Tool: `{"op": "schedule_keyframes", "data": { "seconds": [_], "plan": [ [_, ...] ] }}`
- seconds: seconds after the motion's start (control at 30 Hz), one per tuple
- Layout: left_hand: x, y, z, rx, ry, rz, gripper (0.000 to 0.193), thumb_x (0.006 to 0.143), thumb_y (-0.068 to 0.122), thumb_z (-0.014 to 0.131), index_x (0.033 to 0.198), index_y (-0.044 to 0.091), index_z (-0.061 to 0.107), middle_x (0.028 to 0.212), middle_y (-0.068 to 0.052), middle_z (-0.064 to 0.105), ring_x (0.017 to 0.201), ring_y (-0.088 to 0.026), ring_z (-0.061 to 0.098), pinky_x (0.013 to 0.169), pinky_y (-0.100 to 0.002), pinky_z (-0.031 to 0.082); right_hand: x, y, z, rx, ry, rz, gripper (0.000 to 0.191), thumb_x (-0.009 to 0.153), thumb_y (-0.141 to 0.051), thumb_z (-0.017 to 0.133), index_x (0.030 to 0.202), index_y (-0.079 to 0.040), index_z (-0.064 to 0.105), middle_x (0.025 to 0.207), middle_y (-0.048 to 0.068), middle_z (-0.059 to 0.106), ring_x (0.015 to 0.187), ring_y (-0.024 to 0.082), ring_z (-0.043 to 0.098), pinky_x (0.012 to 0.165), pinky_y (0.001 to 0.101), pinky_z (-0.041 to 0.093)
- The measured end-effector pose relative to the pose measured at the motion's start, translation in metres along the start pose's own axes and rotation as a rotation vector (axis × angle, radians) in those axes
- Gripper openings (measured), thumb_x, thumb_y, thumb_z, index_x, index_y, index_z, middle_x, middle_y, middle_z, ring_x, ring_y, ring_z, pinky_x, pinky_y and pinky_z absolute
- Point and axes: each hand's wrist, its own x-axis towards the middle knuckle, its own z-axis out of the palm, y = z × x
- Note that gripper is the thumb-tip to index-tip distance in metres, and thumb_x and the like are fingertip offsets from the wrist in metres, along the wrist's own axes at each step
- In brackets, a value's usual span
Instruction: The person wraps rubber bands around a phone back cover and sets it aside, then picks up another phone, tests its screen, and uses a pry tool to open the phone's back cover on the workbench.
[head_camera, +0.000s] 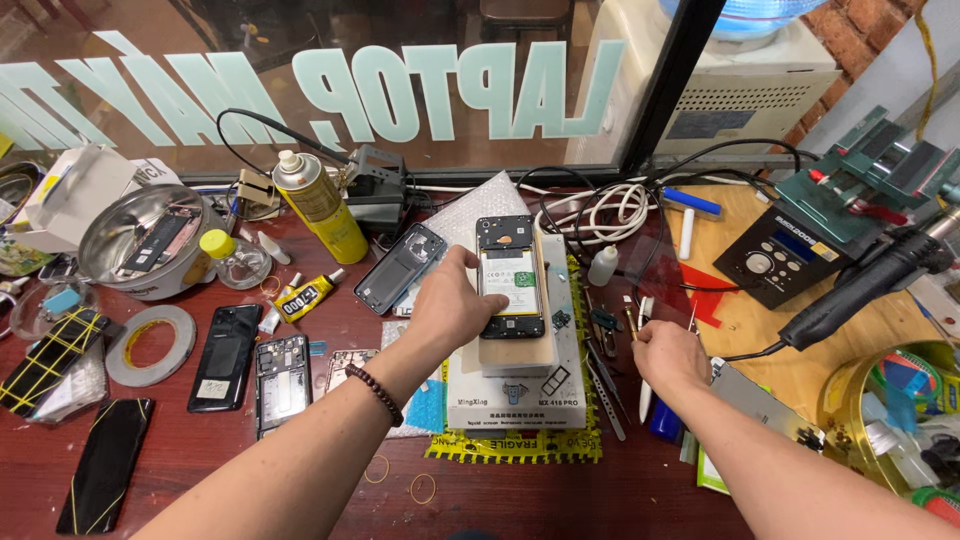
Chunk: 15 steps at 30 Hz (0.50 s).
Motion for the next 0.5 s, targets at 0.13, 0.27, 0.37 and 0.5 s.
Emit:
{"op": "schedule_keyframes", "data": {
  "seconds": [0.13, 0.27, 0.37, 0.5],
  "plan": [
    [0.0, -0.002, 0.002, -0.006, 0.052, 0.02, 0.066, 0.073, 0.026, 0.089, 0.125, 0.006, 0.053, 0.103, -0.019, 0.074, 0.099, -0.032, 0.073, 0.085, -0.042, 0.056, 0.009, -0.009, -0.002, -0.132, -0.032, -0.093, 0.025, 0.089, -0.027, 0.069, 0.109, -0.016, 0.08, 0.113, 0.016, 0.076, 0.108, 0.038, 0.071, 0.097, 0.0488, 0.056],
    [0.0, -0.004, 0.002, 0.008, 0.046, -0.023, 0.067, 0.073, 0.027, 0.089, 0.126, 0.008, 0.053, 0.102, -0.019, 0.074, 0.098, -0.031, 0.073, 0.085, -0.042, 0.056, 0.022, -0.02, 0.0, -0.219, -0.103, -0.057, 0.029, 0.086, -0.025, 0.075, 0.11, -0.009, 0.077, 0.116, 0.02, 0.074, 0.112, 0.039, 0.069, 0.094, 0.0487, 0.056],
    [0.001, -0.004, 0.002, 0.017, 0.039, -0.02, 0.066, 0.072, 0.027, 0.089, 0.124, 0.008, 0.053, 0.101, -0.019, 0.074, 0.098, -0.031, 0.073, 0.084, -0.042, 0.056, 0.024, -0.021, -0.001, -0.117, -0.076, -0.051, 0.029, 0.088, -0.025, 0.075, 0.112, -0.01, 0.072, 0.113, 0.018, 0.073, 0.11, 0.038, 0.068, 0.093, 0.0499, 0.055],
    [0.003, -0.007, 0.003, -0.014, 0.025, 0.007, 0.061, 0.071, 0.028, 0.09, 0.117, 0.007, 0.055, 0.1, -0.019, 0.074, 0.096, -0.029, 0.073, 0.083, -0.041, 0.057, 0.02, -0.011, -0.002, 0.317, 0.028, -0.313, 0.024, 0.092, -0.02, 0.071, 0.11, -0.005, 0.067, 0.101, 0.015, 0.075, 0.088, 0.03, 0.076, 0.083, 0.0426, 0.059]
  ]
}}
